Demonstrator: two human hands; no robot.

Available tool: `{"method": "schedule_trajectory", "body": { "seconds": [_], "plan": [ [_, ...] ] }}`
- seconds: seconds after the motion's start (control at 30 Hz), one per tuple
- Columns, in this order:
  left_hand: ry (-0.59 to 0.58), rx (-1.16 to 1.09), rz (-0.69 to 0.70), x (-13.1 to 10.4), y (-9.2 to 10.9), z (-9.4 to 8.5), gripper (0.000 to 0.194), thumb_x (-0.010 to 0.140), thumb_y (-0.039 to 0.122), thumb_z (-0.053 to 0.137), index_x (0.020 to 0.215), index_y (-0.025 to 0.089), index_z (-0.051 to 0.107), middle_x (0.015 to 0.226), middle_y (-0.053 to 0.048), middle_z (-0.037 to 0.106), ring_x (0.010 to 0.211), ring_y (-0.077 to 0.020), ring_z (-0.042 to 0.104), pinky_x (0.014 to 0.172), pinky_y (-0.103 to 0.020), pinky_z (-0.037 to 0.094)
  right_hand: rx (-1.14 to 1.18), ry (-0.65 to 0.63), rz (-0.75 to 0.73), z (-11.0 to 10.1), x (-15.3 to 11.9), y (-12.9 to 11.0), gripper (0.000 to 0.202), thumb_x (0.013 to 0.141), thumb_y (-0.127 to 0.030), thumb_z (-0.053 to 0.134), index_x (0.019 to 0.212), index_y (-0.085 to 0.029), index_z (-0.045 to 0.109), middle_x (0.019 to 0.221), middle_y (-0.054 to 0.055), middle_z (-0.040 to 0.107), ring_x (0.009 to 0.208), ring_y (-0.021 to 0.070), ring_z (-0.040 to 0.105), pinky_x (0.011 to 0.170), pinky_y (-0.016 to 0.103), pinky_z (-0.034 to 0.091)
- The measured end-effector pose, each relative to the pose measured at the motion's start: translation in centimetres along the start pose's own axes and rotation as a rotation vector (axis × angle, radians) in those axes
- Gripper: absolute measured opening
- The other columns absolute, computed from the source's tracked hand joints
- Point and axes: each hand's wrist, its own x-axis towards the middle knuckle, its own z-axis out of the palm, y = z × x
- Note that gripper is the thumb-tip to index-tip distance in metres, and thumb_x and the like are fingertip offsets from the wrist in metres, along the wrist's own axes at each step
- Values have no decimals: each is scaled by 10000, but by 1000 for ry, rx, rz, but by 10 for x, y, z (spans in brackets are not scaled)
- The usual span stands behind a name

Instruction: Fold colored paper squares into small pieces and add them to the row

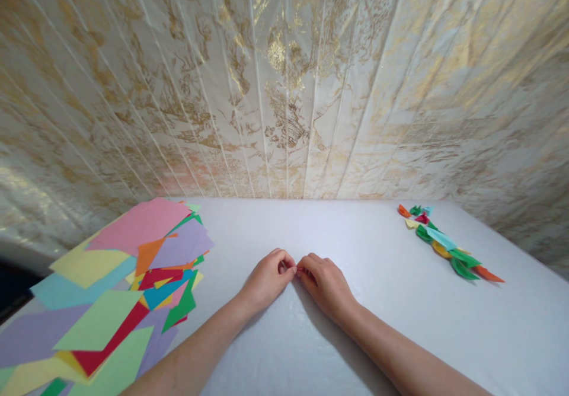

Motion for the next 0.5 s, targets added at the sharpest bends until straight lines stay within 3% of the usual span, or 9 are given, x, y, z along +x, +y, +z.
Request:
{"method": "schedule_trajectory", "body": {
  "seconds": [0.23,0.5],
  "plan": [
    [-9,-32,46,-3,6,-1,62,752,138,525,723,192,533,739,27,511,630,-116,468,595,-234,378,-16,-15,3,-2,0,-1,130,929,-174,539,857,-211,641,862,-1,653,758,145,575,695,245,364],
    [-1,1,25,-2,10,-1,34,784,183,556,756,186,577,778,6,547,681,-136,498,642,-253,403,-15,-18,12,-3,-1,-1,131,931,-180,544,866,-214,653,863,3,655,767,146,588,697,246,365]
  ]
}}
